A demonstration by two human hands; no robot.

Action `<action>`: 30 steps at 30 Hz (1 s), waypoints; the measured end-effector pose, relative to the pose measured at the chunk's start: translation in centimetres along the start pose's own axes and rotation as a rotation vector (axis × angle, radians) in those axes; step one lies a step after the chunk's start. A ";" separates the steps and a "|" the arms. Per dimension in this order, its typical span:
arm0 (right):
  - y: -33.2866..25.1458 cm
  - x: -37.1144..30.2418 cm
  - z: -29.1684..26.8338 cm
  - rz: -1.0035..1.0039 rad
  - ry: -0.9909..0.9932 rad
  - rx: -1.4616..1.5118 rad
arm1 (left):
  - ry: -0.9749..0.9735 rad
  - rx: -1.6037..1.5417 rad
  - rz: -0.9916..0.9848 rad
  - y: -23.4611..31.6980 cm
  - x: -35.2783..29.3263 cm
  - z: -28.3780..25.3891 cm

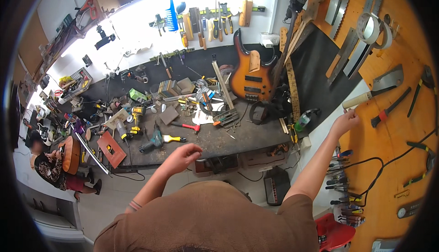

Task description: The person uses a pencil to mark a spot on a metal housing attached to a bench-mounted motor, then picks up a long metal blade and a small file at a separate workbench to sharpen the blade's edge while holding it against a red mat.

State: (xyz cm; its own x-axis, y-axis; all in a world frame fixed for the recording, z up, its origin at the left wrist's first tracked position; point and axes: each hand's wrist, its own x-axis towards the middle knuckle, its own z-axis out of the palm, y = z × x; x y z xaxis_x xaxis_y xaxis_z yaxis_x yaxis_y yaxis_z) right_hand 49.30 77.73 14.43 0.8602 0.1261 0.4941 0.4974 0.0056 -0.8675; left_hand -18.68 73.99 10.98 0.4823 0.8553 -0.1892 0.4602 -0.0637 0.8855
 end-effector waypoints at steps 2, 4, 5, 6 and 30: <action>-0.5 -0.7 0.2 -0.008 0.113 0.295 | 0.029 0.028 0.059 2.1 1.2 -0.9; -1.8 -0.3 0.4 0.005 0.014 0.210 | 0.024 -0.004 0.068 1.9 2.4 -1.2; -2.6 -0.7 1.1 -0.035 0.005 0.160 | 0.011 -0.045 0.080 1.9 3.0 -1.3; -3.2 -1.1 1.7 -0.076 -0.002 0.106 | -0.012 -0.056 0.045 3.0 3.1 -1.2; -12.8 -19.6 -6.8 -0.027 -0.492 0.615 | -0.371 0.170 0.193 -2.4 2.0 -7.8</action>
State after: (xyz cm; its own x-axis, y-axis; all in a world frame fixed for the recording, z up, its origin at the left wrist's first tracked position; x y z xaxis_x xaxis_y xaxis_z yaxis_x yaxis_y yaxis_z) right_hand 26.87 68.45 16.26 0.6289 0.5419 0.5575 0.2423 0.5448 -0.8028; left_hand -24.60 79.90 11.81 0.7918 0.5792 -0.1937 0.4360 -0.3140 0.8434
